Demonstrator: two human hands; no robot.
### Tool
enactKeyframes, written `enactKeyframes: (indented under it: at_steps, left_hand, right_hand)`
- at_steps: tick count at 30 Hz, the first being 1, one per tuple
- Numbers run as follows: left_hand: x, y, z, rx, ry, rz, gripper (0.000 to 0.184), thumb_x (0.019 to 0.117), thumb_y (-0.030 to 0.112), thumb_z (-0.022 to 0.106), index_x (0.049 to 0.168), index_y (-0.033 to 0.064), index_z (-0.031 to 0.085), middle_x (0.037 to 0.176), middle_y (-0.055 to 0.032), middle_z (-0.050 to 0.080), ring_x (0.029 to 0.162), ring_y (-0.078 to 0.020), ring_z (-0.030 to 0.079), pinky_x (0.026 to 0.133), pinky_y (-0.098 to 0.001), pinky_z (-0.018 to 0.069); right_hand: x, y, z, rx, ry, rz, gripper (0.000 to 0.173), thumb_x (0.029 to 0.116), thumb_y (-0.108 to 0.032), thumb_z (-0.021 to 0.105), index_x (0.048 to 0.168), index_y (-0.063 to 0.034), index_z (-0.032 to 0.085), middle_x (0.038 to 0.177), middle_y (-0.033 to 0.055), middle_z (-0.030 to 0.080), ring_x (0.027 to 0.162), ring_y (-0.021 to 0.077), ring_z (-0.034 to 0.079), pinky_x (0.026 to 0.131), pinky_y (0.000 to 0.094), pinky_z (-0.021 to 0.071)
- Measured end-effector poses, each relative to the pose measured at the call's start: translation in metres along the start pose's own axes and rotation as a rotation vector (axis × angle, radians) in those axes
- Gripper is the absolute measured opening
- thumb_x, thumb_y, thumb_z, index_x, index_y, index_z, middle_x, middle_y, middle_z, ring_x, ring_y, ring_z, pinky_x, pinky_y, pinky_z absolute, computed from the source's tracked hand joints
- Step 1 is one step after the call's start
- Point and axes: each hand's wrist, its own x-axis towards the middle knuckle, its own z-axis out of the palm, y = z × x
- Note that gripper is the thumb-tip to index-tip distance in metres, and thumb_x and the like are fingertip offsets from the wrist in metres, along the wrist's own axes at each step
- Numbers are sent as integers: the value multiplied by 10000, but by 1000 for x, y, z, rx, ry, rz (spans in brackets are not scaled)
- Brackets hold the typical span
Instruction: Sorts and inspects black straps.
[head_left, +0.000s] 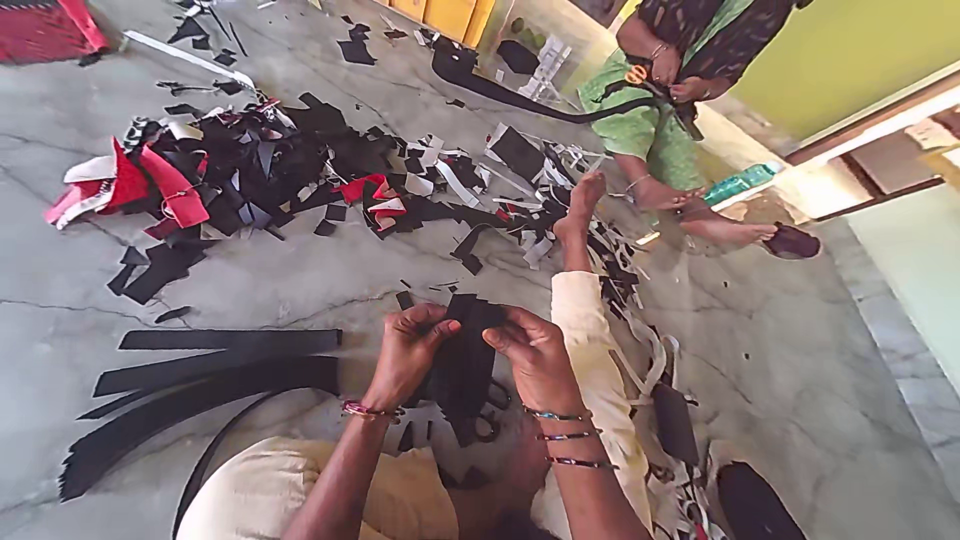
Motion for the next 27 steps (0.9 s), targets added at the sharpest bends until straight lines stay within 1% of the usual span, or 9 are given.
enactKeyframes:
  at_steps: [2, 4, 7, 9, 13, 15, 18, 24, 27]
  left_hand:
    - [-1, 1, 0, 6, -6, -8, 118, 873, -65, 675, 885, 44, 721, 797, 108, 731, 742, 43, 677, 725, -175, 582]
    - [-1, 1, 1, 11, -18, -11, 121, 872, -64, 675, 884, 42, 730, 798, 111, 732, 745, 48, 677, 727, -170, 581]
    - [-2, -1, 0, 4, -55, -6, 129, 876, -72, 661, 892, 31, 737, 816, 102, 738, 768, 41, 684, 750, -177, 586]
    - [-3, -2, 1, -4, -77, -8, 144, 879, -77, 653, 897, 36, 739, 822, 109, 741, 771, 45, 685, 750, -174, 586]
    - [-4, -4, 0, -29, -120, -15, 151, 889, -68, 650, 920, 44, 746, 853, 109, 750, 788, 40, 690, 761, -183, 590]
    - [-4, -4, 0, -31, -125, -18, 159, 887, -76, 646, 923, 41, 746, 860, 109, 751, 800, 43, 691, 772, -182, 590]
    - [-4, -5, -1, -8, -140, -12, 156, 889, -75, 638, 916, 37, 744, 856, 121, 744, 801, 57, 680, 770, -169, 581]
    - [-4, -6, -2, 50, -177, -7, 126, 902, -65, 624, 907, 1, 730, 855, 114, 729, 808, 82, 659, 782, -145, 563]
    - [-3, -8, -1, 59, -181, 21, 123, 901, -69, 622, 911, -11, 730, 862, 103, 734, 817, 81, 661, 787, -143, 562]
  right_hand:
    - [0, 1, 0, -1, 7, -4, 221, 837, 103, 687, 999, -35, 746, 932, -55, 763, 854, 10, 714, 807, 206, 607]
    - [0, 1, 0, 10, 27, 9, 230, 826, 102, 697, 1020, -17, 735, 939, -43, 762, 858, 19, 716, 810, 207, 606]
    - [0, -1, -2, 1, 26, 46, 333, 830, 108, 668, 1157, 54, 688, 1021, 3, 755, 931, 41, 716, 858, 216, 598]
    - [0, -1, -4, 6, 15, 64, 341, 843, 110, 657, 1179, 66, 693, 1055, 20, 763, 960, 47, 719, 878, 224, 596]
    - [0, 1, -7, 32, 1, 64, 262, 849, 104, 659, 1091, 35, 731, 1013, 6, 768, 933, 40, 721, 865, 218, 598]
    - [0, 3, -8, 47, -6, 61, 238, 852, 94, 668, 1067, 25, 742, 1006, 5, 767, 930, 43, 721, 865, 220, 599]
    - [1, 6, -9, 52, -10, 64, 224, 845, 81, 683, 1048, 14, 750, 977, -3, 760, 907, 41, 717, 852, 224, 602]
    - [3, 8, -13, 29, -24, 50, 168, 855, 20, 713, 1007, -25, 769, 922, -39, 737, 862, 24, 696, 816, 211, 597]
    - [4, 8, -14, 35, -21, 60, 179, 845, 34, 712, 1002, -28, 769, 915, -40, 741, 857, 22, 699, 813, 209, 598]
